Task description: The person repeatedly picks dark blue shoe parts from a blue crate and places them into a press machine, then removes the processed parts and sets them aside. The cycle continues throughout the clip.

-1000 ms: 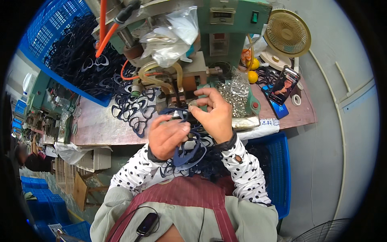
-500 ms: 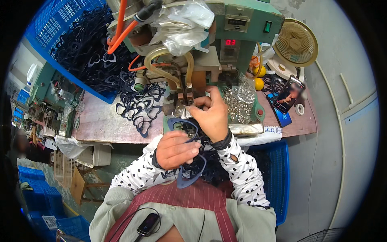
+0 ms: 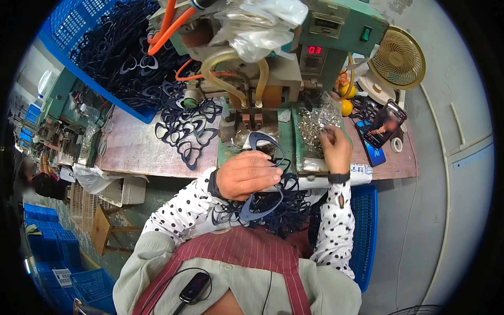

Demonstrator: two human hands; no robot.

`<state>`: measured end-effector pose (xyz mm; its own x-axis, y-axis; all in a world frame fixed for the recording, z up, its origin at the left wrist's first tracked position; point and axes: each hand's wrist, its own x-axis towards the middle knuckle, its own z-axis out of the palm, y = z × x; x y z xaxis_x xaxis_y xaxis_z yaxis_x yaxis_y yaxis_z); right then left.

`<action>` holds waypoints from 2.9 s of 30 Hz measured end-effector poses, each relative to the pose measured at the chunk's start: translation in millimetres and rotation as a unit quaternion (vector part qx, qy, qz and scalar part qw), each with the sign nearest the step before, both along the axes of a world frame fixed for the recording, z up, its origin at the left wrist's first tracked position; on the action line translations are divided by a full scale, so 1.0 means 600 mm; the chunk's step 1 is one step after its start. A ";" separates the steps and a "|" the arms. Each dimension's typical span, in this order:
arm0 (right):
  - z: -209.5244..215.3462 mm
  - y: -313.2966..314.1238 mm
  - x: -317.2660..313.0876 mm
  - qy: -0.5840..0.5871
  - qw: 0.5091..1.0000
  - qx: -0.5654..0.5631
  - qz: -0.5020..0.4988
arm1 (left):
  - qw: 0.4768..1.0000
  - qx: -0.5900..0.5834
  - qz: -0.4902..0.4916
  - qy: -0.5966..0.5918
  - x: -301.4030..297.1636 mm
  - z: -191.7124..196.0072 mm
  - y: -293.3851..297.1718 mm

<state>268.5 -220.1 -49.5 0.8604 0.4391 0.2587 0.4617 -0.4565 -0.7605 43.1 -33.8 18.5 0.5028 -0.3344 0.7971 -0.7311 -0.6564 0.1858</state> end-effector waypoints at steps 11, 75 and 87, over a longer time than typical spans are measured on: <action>-0.014 0.012 -0.028 -0.094 0.994 -0.051 -0.030 | 0.999 0.027 0.046 0.001 -0.011 -0.008 -0.004; 0.111 0.068 -0.095 0.041 0.969 0.239 0.043 | 0.996 0.038 0.070 -0.032 -0.033 -0.002 -0.007; 0.002 -0.015 -0.002 -0.128 0.990 -0.004 -0.066 | 0.990 -0.016 0.135 -0.030 -0.039 0.008 -0.021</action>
